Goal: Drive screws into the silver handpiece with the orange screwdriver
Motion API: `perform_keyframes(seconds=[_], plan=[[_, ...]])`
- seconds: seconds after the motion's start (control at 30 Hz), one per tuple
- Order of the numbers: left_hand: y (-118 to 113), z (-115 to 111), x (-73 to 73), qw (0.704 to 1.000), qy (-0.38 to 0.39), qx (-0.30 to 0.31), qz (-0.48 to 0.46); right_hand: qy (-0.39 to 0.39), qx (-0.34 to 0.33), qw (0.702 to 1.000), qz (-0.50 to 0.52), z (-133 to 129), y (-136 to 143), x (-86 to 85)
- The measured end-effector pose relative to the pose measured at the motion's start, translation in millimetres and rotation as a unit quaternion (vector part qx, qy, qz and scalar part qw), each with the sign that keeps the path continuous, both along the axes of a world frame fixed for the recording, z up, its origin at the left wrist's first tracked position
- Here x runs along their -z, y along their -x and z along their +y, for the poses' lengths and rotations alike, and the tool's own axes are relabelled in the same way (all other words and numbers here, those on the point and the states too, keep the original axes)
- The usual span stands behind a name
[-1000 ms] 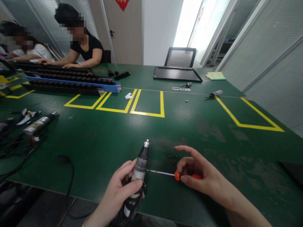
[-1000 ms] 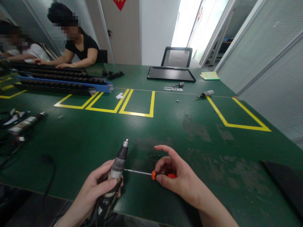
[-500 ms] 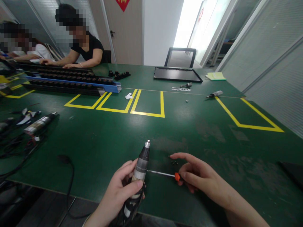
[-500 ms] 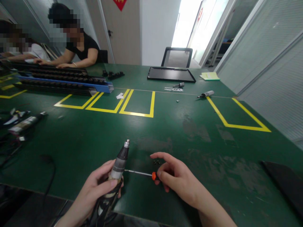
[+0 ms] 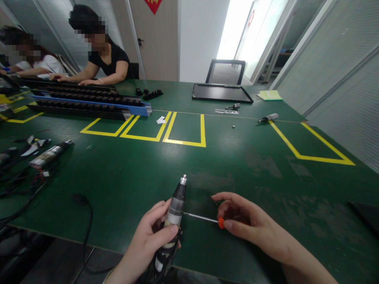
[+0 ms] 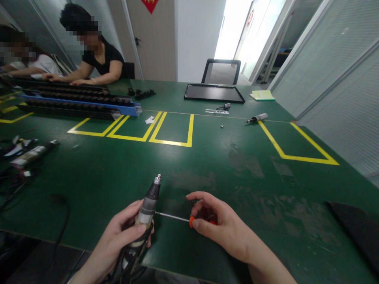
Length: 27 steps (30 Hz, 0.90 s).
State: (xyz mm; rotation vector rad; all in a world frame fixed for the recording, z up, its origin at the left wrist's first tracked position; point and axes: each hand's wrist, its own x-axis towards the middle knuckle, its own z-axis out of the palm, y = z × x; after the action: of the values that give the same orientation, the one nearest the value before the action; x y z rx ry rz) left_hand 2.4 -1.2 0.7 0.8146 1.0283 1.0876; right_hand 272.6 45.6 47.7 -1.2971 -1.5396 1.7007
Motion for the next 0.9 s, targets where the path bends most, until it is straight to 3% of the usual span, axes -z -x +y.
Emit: perform_keyframes(seconds=[0.1,0.2,0.7,0.9], plan=[[0.0,0.7,-0.5,1.000,-0.002,-0.001,0.002,0.068,0.029,0.997,0.005,0.6,1.9,0.9],[-0.5,2.1,-2.1,1.000,-0.002,0.001,0.001,0.086,0.032,0.996,-0.010,1.2,3.7,0.1],[-1.9,2.5,-3.0,1.000,-0.012,0.002,-0.005,-0.030,-0.001,0.999,-0.010,1.5,3.5,-0.1],[-1.5,2.1,-3.9,1.000,-0.005,-0.001,-0.004,0.099,0.010,0.995,0.003,-0.3,3.4,-0.5]])
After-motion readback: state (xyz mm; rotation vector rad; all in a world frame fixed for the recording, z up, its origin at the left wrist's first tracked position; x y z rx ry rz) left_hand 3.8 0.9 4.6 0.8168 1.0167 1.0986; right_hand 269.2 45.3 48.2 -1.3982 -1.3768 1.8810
